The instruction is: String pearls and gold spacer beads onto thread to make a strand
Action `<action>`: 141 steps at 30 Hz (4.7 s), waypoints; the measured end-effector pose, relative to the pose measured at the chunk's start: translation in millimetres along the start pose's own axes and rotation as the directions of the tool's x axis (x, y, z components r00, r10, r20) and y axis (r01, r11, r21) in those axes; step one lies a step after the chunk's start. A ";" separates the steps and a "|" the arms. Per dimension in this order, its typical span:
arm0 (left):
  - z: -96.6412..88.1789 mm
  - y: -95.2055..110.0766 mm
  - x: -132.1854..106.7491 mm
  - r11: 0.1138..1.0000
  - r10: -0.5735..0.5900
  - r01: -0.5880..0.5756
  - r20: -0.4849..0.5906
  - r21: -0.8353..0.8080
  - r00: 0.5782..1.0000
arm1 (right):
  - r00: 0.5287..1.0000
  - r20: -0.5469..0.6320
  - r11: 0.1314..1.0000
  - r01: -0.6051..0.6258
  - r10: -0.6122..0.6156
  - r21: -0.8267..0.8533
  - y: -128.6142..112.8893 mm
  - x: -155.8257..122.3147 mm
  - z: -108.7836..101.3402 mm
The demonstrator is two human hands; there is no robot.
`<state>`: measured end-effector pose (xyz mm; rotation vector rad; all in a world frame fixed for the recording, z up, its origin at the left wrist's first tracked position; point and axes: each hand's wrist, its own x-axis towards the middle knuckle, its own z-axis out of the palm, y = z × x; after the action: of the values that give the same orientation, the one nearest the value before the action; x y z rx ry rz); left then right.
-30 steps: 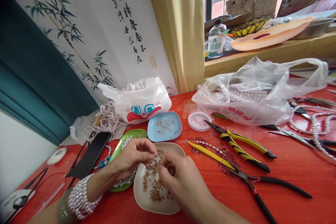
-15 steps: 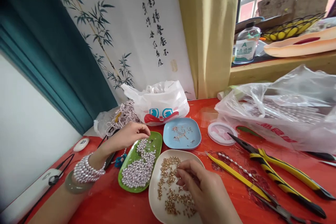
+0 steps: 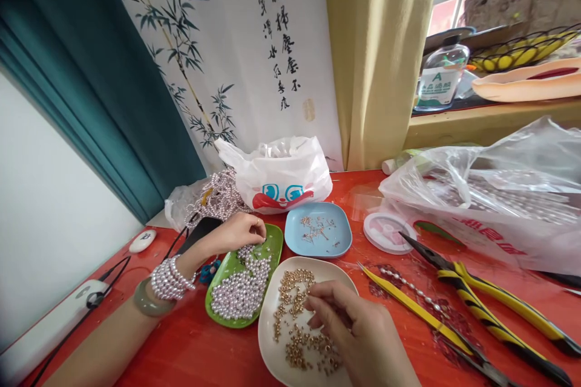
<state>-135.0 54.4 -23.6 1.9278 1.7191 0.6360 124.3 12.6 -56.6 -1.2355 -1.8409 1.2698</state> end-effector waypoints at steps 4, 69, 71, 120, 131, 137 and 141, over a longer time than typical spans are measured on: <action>15.5 31.4 -7.8 0.919 -0.027 0.060 0.090 -0.389 0.996 | 0.998 0.058 0.997 -0.023 0.019 0.076 -1.9 0.5 0.7; 51.4 69.5 -31.5 0.630 -0.081 0.164 0.145 -0.759 0.986 | 0.990 0.021 0.986 0.133 -0.136 0.098 -15.2 -3.3 -3.5; 51.3 70.1 -32.0 0.633 -0.081 0.160 0.141 -0.757 0.987 | 0.990 0.016 0.986 0.135 -0.137 0.097 -15.1 -2.3 -3.0; 52.5 64.5 -33.5 0.859 0.367 -0.416 0.208 0.299 0.907 | 0.996 -0.070 0.950 0.074 -0.055 0.303 -8.1 2.2 -5.9; 55.8 62.1 -34.8 0.759 0.428 -0.504 0.268 0.411 0.863 | 0.995 -0.076 0.958 0.085 -0.067 0.275 -7.7 1.5 -5.4; 55.3 60.1 -35.8 0.703 0.434 -0.513 0.273 0.492 0.858 | 0.995 -0.067 0.959 0.087 -0.071 0.271 -4.3 2.6 -3.8; 57.0 60.1 -36.2 0.680 0.436 -0.513 0.275 0.523 0.857 | 0.995 -0.065 0.966 0.089 -0.076 0.242 -3.7 3.1 -3.9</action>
<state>-56.6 10.0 -31.3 2.8369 1.4177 0.1215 124.9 16.5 -51.9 -1.0396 -1.6228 1.3564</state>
